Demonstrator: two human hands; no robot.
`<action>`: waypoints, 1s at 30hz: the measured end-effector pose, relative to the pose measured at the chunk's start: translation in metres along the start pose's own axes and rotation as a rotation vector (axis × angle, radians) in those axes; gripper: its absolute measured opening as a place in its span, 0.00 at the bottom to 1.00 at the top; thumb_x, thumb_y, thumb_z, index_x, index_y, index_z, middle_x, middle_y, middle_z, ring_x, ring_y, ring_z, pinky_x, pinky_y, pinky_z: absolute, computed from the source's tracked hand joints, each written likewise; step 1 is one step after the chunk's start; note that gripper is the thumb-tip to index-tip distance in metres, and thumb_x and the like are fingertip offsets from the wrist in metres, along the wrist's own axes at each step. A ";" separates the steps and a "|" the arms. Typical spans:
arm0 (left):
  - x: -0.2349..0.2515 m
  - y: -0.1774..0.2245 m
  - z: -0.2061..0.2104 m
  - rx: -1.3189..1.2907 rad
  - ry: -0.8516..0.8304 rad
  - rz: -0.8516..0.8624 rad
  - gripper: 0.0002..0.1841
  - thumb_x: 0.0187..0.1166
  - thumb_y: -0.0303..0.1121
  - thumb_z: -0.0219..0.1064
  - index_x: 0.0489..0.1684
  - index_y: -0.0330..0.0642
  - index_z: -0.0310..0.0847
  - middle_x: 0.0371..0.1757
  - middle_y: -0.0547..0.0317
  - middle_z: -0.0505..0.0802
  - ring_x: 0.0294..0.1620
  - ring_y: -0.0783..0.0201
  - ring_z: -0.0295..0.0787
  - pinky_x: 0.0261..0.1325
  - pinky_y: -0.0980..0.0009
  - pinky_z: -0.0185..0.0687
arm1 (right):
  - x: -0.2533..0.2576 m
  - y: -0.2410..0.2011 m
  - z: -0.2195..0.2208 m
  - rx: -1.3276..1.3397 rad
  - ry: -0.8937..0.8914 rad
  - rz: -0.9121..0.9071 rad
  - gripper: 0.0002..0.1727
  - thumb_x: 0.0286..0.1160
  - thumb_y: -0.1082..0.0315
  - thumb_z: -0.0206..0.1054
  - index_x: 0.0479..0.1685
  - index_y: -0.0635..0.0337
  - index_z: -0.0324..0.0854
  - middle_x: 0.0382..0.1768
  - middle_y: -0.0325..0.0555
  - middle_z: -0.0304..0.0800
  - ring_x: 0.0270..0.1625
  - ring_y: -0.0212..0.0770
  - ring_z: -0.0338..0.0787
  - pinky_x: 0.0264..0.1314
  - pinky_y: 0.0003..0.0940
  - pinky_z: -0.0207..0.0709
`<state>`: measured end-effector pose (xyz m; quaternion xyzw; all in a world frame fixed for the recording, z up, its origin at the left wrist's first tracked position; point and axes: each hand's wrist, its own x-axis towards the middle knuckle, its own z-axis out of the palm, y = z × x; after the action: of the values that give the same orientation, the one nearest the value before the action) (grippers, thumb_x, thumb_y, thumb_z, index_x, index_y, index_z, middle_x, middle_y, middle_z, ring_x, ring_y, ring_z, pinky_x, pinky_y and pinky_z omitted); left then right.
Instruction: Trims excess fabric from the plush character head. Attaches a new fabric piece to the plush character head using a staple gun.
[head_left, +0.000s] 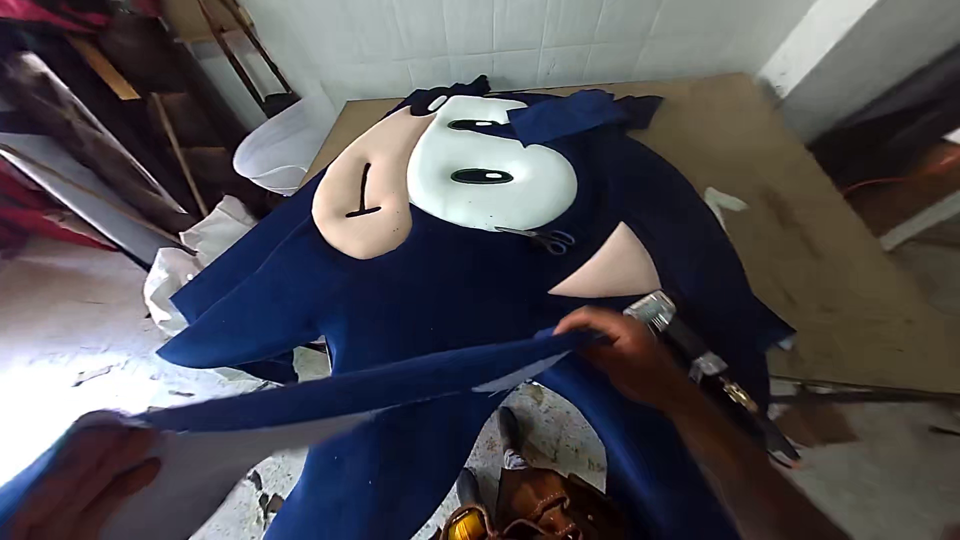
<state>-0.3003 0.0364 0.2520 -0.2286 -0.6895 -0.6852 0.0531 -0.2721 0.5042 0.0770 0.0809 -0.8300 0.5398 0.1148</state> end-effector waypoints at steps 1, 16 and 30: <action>-0.006 -0.013 -0.011 -0.037 -0.042 -0.071 0.28 0.90 0.51 0.46 0.70 0.38 0.80 0.72 0.48 0.88 0.75 0.51 0.84 0.80 0.55 0.75 | 0.001 -0.005 -0.024 -0.088 -0.001 0.010 0.08 0.77 0.62 0.70 0.49 0.48 0.91 0.48 0.31 0.95 0.51 0.30 0.92 0.56 0.36 0.90; 0.074 -0.251 0.094 -0.011 0.152 -0.547 0.32 0.95 0.51 0.36 0.72 0.34 0.77 0.69 0.47 0.90 0.66 0.51 0.90 0.70 0.50 0.85 | 0.138 0.087 -0.099 -0.401 0.363 0.100 0.21 0.84 0.58 0.64 0.71 0.54 0.81 0.57 0.45 0.91 0.58 0.41 0.91 0.64 0.46 0.86; 0.106 -0.333 0.531 0.587 -1.132 -0.261 0.43 0.68 0.59 0.78 0.80 0.42 0.75 0.65 0.46 0.92 0.67 0.47 0.89 0.72 0.39 0.81 | -0.180 0.093 -0.036 0.584 0.865 0.662 0.22 0.92 0.56 0.51 0.53 0.64 0.86 0.23 0.49 0.89 0.22 0.42 0.90 0.24 0.37 0.88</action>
<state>-0.3964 0.5913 -0.0428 -0.4445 -0.7916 -0.2429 -0.3418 -0.1191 0.5765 -0.0411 -0.3792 -0.5073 0.7355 0.2407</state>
